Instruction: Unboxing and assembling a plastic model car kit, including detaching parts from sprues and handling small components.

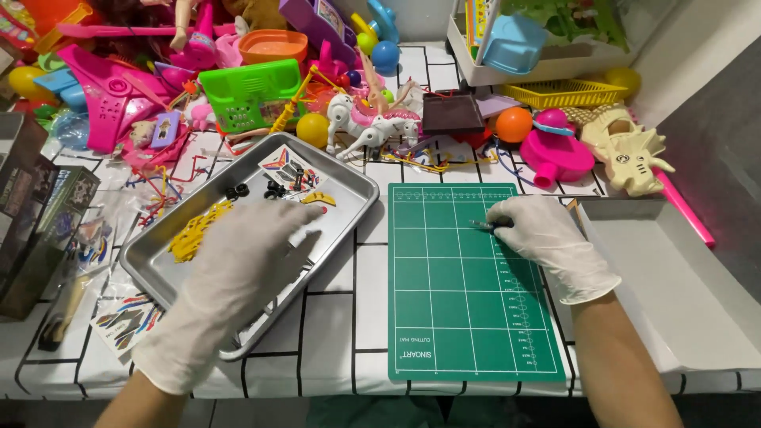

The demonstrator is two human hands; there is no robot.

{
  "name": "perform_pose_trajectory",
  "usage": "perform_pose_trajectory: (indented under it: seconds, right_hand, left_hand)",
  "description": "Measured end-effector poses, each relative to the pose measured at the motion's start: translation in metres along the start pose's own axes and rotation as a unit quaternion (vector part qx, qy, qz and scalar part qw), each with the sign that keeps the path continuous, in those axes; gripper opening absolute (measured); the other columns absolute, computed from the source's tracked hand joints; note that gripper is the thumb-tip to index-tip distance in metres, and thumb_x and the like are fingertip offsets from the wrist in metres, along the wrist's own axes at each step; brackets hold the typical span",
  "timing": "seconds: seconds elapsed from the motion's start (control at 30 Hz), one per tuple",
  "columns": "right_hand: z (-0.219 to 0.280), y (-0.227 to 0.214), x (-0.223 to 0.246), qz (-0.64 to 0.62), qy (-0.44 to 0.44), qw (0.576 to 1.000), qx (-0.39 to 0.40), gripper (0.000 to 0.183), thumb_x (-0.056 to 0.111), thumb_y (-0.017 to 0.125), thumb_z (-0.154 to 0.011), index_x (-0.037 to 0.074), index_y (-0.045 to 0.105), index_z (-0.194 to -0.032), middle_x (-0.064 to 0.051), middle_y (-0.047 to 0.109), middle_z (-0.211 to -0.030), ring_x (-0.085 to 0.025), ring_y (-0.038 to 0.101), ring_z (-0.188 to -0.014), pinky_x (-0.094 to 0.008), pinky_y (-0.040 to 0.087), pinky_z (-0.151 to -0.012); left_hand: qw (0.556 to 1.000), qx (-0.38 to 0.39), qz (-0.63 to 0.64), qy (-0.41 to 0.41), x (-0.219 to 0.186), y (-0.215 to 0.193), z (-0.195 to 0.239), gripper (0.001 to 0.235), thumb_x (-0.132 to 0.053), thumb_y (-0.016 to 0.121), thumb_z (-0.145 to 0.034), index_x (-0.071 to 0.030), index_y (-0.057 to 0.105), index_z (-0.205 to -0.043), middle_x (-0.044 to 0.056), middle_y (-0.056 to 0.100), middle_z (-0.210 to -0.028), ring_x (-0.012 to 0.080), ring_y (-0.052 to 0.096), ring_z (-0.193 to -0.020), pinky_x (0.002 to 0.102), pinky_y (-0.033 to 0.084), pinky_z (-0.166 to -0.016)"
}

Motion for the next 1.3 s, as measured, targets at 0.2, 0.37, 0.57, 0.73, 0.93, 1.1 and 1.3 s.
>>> perform_pose_trajectory:
  seconds: [0.2,0.37,0.57,0.73,0.93,1.1,1.3]
  right_hand:
    - [0.0,-0.025,-0.01,-0.082,0.06,0.99,-0.097,0.035,0.025,0.06,-0.091,0.017,0.076,-0.121,-0.007,0.077,-0.116,-0.032,0.07,-0.105,-0.051,0.054,-0.09]
    - [-0.002,-0.008,-0.047,-0.093,0.121,0.973,-0.172,0.038,0.029,0.063,-0.091,0.019,0.074,-0.127,-0.013,0.076,-0.115,-0.041,0.068,-0.104,-0.058,0.053,-0.084]
    - [-0.008,0.004,-0.068,-0.079,0.175,0.968,-0.16,0.039,0.029,0.067,-0.091,0.02,0.075,-0.128,-0.015,0.075,-0.117,-0.042,0.068,-0.104,-0.058,0.054,-0.084]
    - [0.002,-0.013,-0.049,-0.064,0.125,0.965,-0.22,0.036,0.034,0.07,-0.096,0.018,0.076,-0.127,-0.012,0.075,-0.111,-0.038,0.069,-0.099,-0.057,0.055,-0.076]
    - [0.0,-0.027,-0.015,-0.111,0.06,0.959,-0.252,0.029,0.028,0.067,-0.094,0.014,0.079,-0.116,-0.01,0.077,-0.116,-0.033,0.072,-0.103,-0.05,0.056,-0.079]
    - [-0.009,-0.046,0.011,-0.13,0.03,0.969,-0.209,0.033,0.031,0.066,-0.095,0.014,0.077,-0.121,-0.008,0.076,-0.121,-0.03,0.069,-0.116,-0.049,0.054,-0.089]
    - [-0.018,-0.042,0.02,-0.349,-0.101,0.887,-0.284,0.032,-0.005,0.078,-0.087,0.008,0.078,-0.116,-0.014,0.076,-0.105,-0.029,0.073,-0.098,-0.034,0.06,-0.075]
  left_hand:
    - [0.958,0.197,0.159,0.136,-0.155,0.072,0.005,0.048,-0.038,0.069,-0.094,-0.008,0.06,-0.13,0.021,0.067,-0.128,0.0399,0.064,-0.113,0.059,0.051,-0.09]
    - [0.973,0.154,0.116,0.126,-0.16,0.14,0.031,0.073,-0.052,0.067,-0.092,-0.006,0.05,-0.146,0.03,0.043,-0.153,0.0508,0.038,-0.141,0.066,0.03,-0.11]
    - [0.977,0.071,0.145,0.138,-0.154,0.129,0.048,0.063,-0.045,0.063,-0.096,-0.01,0.052,-0.147,0.025,0.047,-0.153,0.0472,0.045,-0.139,0.064,0.032,-0.11]
    - [0.978,0.067,0.139,0.139,-0.153,0.135,0.051,0.064,-0.046,0.063,-0.095,-0.011,0.052,-0.147,0.024,0.047,-0.153,0.0455,0.044,-0.14,0.063,0.03,-0.112]
    - [0.975,0.092,0.16,0.128,-0.151,0.137,0.049,0.068,-0.046,0.064,-0.093,-0.008,0.051,-0.148,0.027,0.046,-0.152,0.0464,0.041,-0.142,0.063,0.025,-0.114]
    - [0.966,0.029,0.215,0.139,-0.139,0.067,0.03,0.069,-0.041,0.077,-0.088,-0.006,0.05,-0.142,0.029,0.056,-0.139,0.0466,0.055,-0.128,0.06,0.042,-0.101]
    - [0.995,0.004,0.086,0.04,-0.009,0.057,0.017,0.05,0.0,0.063,-0.088,-0.023,0.055,-0.132,0.01,0.066,-0.087,0.0326,0.07,-0.076,0.046,0.056,-0.062]
Point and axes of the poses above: each hand's wrist, its own z-axis away from the middle knuckle, its own y-axis out of the palm, x = y × z, the point moved 7 cm from there along -z, towards the middle knuckle
